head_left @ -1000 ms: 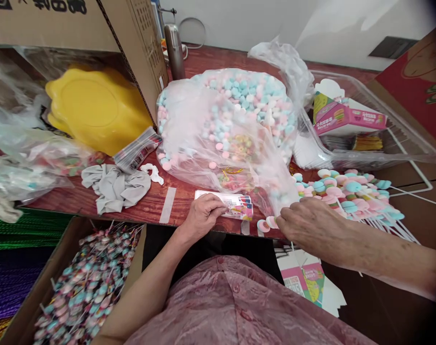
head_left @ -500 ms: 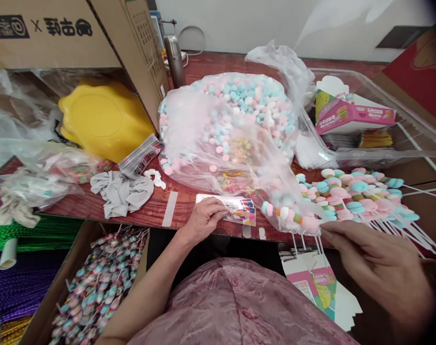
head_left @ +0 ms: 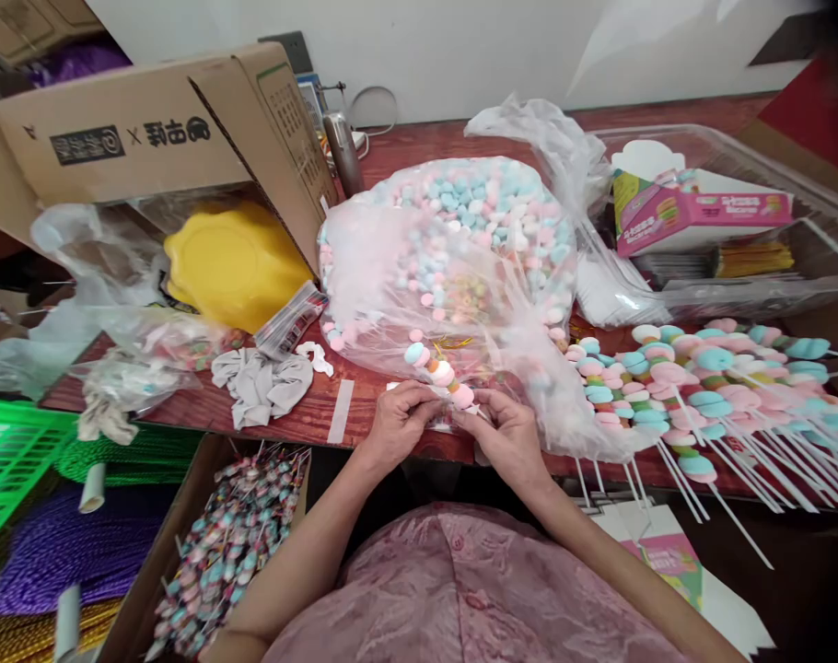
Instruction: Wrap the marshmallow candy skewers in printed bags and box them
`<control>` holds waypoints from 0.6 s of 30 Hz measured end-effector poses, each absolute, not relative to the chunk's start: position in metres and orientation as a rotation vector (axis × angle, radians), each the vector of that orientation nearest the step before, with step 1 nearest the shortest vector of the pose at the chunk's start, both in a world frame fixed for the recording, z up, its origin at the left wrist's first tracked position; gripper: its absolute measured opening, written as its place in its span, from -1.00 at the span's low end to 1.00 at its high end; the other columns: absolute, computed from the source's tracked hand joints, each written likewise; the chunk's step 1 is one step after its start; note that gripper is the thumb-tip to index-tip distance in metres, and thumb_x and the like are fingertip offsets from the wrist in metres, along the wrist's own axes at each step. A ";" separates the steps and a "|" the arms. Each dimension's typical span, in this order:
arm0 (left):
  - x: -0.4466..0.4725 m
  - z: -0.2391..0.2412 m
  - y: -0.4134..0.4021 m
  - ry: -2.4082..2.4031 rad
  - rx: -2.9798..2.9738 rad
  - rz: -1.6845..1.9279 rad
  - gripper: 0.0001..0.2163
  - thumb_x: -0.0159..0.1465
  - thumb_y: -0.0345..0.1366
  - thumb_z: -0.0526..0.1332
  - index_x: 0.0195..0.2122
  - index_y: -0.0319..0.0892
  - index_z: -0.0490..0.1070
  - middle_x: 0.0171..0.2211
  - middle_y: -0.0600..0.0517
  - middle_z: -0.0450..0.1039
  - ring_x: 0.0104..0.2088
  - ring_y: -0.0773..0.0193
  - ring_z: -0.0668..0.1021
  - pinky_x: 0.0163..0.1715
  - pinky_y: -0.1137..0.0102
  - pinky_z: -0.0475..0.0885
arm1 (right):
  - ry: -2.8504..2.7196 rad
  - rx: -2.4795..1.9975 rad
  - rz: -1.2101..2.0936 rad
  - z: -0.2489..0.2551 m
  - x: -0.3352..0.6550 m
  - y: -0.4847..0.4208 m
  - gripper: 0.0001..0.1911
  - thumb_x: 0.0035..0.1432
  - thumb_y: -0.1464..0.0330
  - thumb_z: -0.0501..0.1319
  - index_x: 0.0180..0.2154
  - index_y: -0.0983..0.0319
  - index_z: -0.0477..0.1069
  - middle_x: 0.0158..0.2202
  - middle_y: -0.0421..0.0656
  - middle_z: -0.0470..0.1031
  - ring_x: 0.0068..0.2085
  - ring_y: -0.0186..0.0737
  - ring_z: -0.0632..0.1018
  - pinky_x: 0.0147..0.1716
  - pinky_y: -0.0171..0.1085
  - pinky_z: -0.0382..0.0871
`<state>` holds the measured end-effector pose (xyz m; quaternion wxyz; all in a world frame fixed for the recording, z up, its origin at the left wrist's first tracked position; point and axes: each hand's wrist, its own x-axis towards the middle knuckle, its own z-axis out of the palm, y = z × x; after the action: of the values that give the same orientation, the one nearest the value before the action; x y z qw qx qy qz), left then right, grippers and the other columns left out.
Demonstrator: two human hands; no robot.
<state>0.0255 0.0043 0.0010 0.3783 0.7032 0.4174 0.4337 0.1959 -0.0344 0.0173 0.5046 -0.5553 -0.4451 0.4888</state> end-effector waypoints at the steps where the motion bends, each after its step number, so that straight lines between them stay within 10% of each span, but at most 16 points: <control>1: 0.025 0.000 0.004 1.073 1.810 1.105 -0.89 0.25 -0.32 0.27 -0.34 -0.17 0.59 -0.36 -0.02 0.56 -0.32 0.27 0.56 -0.28 0.37 0.46 | -1.109 -1.323 1.183 0.017 0.195 -0.029 -0.81 -0.05 0.26 0.35 -0.38 0.24 0.56 -0.50 -0.23 0.51 -0.46 -0.29 0.43 -0.42 -0.30 0.32; 18: 0.021 -0.010 -0.005 1.055 1.886 1.010 -0.90 0.21 -0.47 0.25 -0.43 -0.19 0.49 -0.35 -0.01 0.47 -0.27 0.25 0.49 -0.21 0.33 0.37 | -1.108 -1.352 1.197 0.011 0.205 -0.045 -0.82 -0.04 0.21 0.36 -0.42 0.20 0.58 -0.51 -0.25 0.50 -0.48 -0.28 0.42 -0.42 -0.28 0.34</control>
<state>0.0212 -0.0054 -0.0100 0.3694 0.7347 0.4110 0.3934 0.2050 -0.0449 0.0110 0.4896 -0.5564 -0.4561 0.4927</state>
